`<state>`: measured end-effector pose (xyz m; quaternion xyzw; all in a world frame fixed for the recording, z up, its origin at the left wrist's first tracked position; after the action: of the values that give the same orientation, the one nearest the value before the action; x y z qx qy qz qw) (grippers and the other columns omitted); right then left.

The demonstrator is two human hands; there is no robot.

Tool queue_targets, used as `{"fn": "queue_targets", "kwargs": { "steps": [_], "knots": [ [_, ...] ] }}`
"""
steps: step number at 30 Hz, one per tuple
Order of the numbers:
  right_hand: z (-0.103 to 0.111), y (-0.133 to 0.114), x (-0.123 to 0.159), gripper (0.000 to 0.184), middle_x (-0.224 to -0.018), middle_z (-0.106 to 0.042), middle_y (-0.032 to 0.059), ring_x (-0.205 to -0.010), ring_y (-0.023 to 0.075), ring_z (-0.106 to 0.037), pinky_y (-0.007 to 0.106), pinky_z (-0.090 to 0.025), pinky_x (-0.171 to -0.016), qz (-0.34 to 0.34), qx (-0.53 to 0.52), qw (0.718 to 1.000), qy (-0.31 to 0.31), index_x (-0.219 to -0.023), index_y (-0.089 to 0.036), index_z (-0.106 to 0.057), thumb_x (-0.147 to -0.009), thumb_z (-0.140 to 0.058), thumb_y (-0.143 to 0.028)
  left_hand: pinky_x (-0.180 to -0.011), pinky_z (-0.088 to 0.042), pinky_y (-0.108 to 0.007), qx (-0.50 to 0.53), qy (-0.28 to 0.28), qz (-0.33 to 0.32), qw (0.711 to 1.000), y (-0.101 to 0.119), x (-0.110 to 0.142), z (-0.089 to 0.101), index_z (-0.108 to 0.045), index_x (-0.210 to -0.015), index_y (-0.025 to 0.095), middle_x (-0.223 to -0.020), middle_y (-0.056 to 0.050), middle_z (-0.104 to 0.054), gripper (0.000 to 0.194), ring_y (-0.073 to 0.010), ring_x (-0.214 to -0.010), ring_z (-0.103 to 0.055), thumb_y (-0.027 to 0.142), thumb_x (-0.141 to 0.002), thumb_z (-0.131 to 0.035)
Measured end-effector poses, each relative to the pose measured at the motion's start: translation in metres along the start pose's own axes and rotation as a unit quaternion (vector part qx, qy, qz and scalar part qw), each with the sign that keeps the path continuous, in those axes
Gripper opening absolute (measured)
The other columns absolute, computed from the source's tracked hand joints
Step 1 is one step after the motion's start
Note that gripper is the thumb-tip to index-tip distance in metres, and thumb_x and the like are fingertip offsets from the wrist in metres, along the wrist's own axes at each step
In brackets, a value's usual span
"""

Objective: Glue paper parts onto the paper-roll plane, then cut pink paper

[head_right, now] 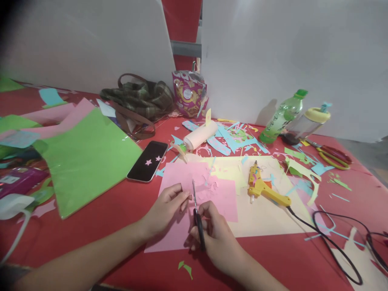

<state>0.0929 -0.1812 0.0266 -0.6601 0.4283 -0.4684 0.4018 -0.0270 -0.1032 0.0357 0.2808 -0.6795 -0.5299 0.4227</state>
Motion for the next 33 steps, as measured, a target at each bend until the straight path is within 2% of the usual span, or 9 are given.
{"fn": "queue_targets", "kwargs": {
  "steps": [8,13,18,26,33],
  "knots": [
    [0.000,-0.002,-0.001,0.035,-0.061,-0.055,-0.0047,-0.048,0.0097,-0.053,0.024,-0.040,-0.046,-0.005,-0.009,1.000,0.004,-0.075,-0.023,-0.029,-0.070,-0.056,-0.043,-0.036,-0.028,-0.017,-0.031,-0.021,-0.027,0.999,0.000,-0.005,0.008,-0.039,-0.053,0.016,-0.043,0.007,-0.036,0.026,-0.0043,-0.034,-0.033,0.030,-0.075,-0.043],
    [0.000,-0.003,0.000,0.034,-0.058,-0.054,-0.0056,-0.046,0.0087,-0.052,0.022,-0.039,-0.042,-0.015,-0.003,1.000,0.009,-0.075,-0.022,-0.029,-0.070,-0.057,-0.041,-0.039,-0.030,-0.017,-0.064,-0.027,-0.037,0.997,0.004,-0.007,0.011,-0.043,-0.055,0.016,-0.042,0.007,-0.037,0.021,-0.0048,-0.036,-0.034,0.025,-0.074,-0.042],
    [-0.001,-0.005,0.001,0.033,-0.053,-0.053,-0.0072,-0.042,0.0075,-0.051,0.020,-0.039,-0.040,-0.021,0.010,1.000,0.018,-0.074,-0.022,-0.029,-0.070,-0.058,-0.038,-0.040,-0.030,-0.017,-0.069,-0.051,-0.043,0.995,0.012,-0.009,0.015,-0.039,-0.049,0.016,-0.042,0.007,-0.037,0.022,-0.0050,-0.038,-0.036,0.022,-0.070,-0.043],
    [0.000,-0.006,0.000,0.025,-0.049,-0.047,-0.0098,-0.037,0.0051,-0.043,0.017,-0.032,-0.038,-0.018,0.024,0.999,0.016,-0.075,-0.022,-0.030,-0.075,-0.053,-0.033,-0.037,-0.026,-0.015,-0.074,-0.090,-0.030,0.993,0.015,-0.013,0.022,-0.038,-0.049,0.016,-0.041,0.007,-0.035,0.021,-0.0035,-0.037,-0.032,0.021,-0.068,-0.044],
    [0.002,-0.004,0.000,0.024,-0.054,-0.043,-0.0087,-0.044,0.0059,-0.040,0.020,-0.031,-0.044,-0.004,-0.002,1.000,-0.013,-0.077,-0.022,-0.032,-0.073,-0.055,-0.030,-0.038,-0.026,-0.015,-0.100,-0.131,-0.011,0.986,0.015,-0.012,0.019,-0.037,-0.049,0.015,-0.042,0.008,-0.035,0.019,-0.0032,-0.037,-0.032,0.021,-0.066,-0.044]
  ]
}}
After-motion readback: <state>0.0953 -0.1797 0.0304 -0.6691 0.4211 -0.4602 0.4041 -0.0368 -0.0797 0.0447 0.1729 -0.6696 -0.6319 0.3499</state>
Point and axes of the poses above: each hand's wrist, its own x-axis away from the middle knuckle, its own z-axis out of the back of the hand, y = z × x, the point moved 1 cm from there along -x, towards the middle knuckle
